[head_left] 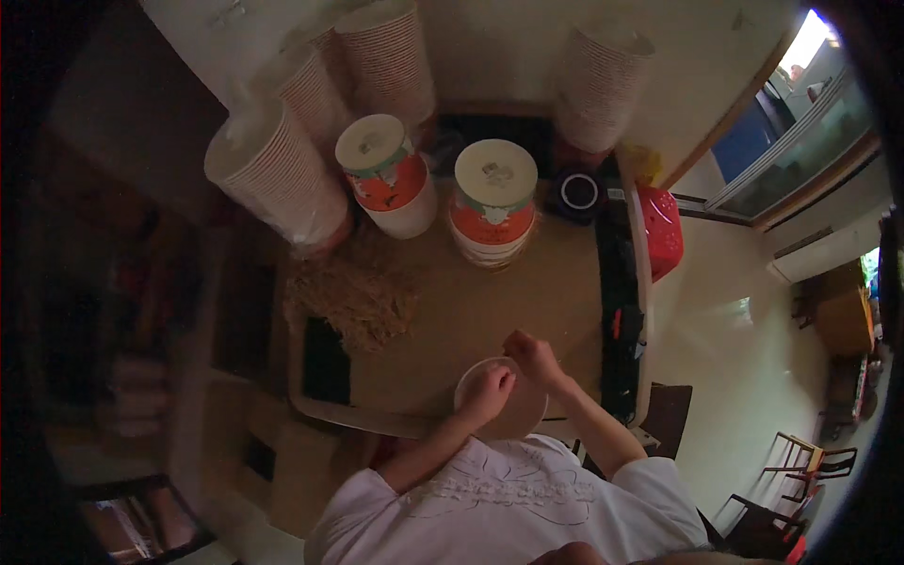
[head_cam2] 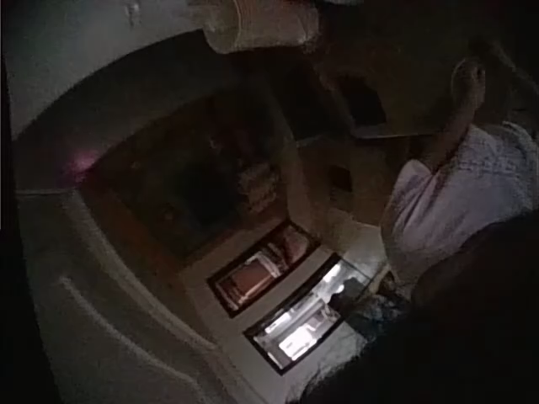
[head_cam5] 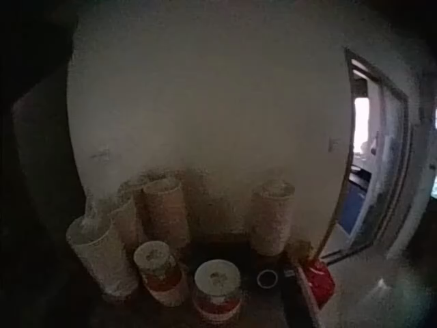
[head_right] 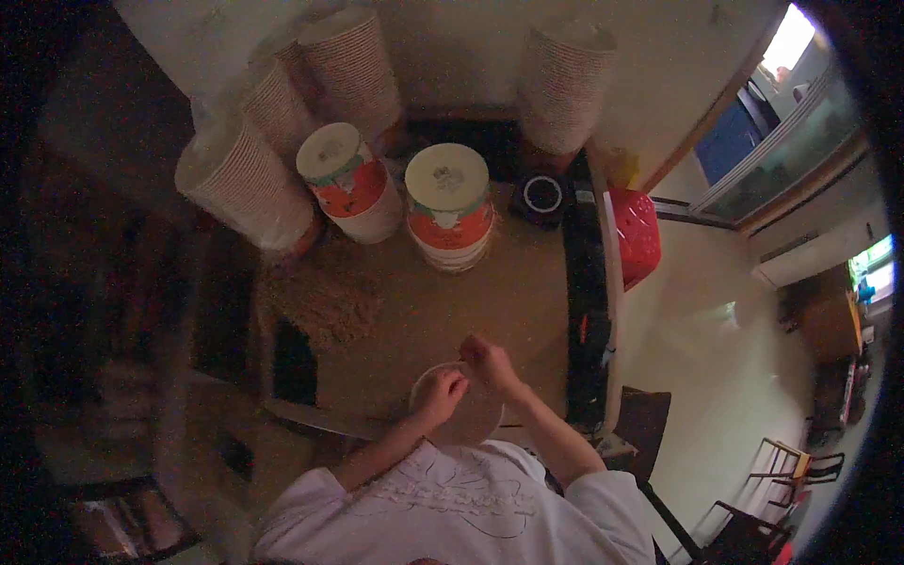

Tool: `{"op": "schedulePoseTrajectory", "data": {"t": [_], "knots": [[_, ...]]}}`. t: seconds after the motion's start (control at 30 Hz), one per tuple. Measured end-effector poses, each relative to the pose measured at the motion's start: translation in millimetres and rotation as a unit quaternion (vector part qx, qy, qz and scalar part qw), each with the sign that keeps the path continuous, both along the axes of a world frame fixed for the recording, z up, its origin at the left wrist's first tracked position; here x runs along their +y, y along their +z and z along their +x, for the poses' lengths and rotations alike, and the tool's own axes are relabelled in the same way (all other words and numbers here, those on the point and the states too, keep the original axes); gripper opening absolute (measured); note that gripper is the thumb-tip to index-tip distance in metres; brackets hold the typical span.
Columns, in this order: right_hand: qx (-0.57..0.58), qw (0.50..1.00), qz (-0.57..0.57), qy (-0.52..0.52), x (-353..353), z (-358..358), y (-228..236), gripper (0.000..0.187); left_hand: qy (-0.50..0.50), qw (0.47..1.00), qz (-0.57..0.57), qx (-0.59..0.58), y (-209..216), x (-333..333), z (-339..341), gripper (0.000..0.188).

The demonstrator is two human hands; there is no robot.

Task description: Placing packing material into paper buckets and stacking them.

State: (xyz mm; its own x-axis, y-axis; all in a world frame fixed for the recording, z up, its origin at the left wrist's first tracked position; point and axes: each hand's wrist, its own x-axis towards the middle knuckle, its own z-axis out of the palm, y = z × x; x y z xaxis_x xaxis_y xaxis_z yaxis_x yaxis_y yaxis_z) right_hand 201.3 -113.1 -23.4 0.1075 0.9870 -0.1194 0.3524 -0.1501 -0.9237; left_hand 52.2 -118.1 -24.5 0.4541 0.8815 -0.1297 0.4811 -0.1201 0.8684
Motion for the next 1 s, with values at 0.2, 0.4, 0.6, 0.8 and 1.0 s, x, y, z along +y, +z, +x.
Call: {"op": "schedulePoseTrajectory", "data": {"t": [0.2,0.4,0.6,0.8,1.0], "knots": [[0.003,1.0,0.008,0.024,0.5,-1.8,-3.4,0.006,0.002,0.995,-0.047,-0.083,26.0,44.7,-3.7,0.014],[0.031,1.0,-0.001,0.003,0.5,-0.9,-7.9,0.006,0.073,0.902,-0.407,-0.125,34.9,9.5,-14.4,0.016],[-0.038,0.998,-0.02,0.037,3.5,-6.6,3.0,0.006,0.25,0.864,-0.361,-0.246,-41.7,-14.7,-0.8,0.022],[0.026,0.999,0.008,0.021,2.5,-6.8,-11.6,0.006,0.159,0.906,-0.332,-0.21,-14.1,-8.0,-2.3,0.016],[-0.005,0.999,-0.008,0.036,4.9,-7.7,2.6,0.006,0.124,0.966,-0.197,-0.116,9.0,-9.1,-10.8,0.014]]}}
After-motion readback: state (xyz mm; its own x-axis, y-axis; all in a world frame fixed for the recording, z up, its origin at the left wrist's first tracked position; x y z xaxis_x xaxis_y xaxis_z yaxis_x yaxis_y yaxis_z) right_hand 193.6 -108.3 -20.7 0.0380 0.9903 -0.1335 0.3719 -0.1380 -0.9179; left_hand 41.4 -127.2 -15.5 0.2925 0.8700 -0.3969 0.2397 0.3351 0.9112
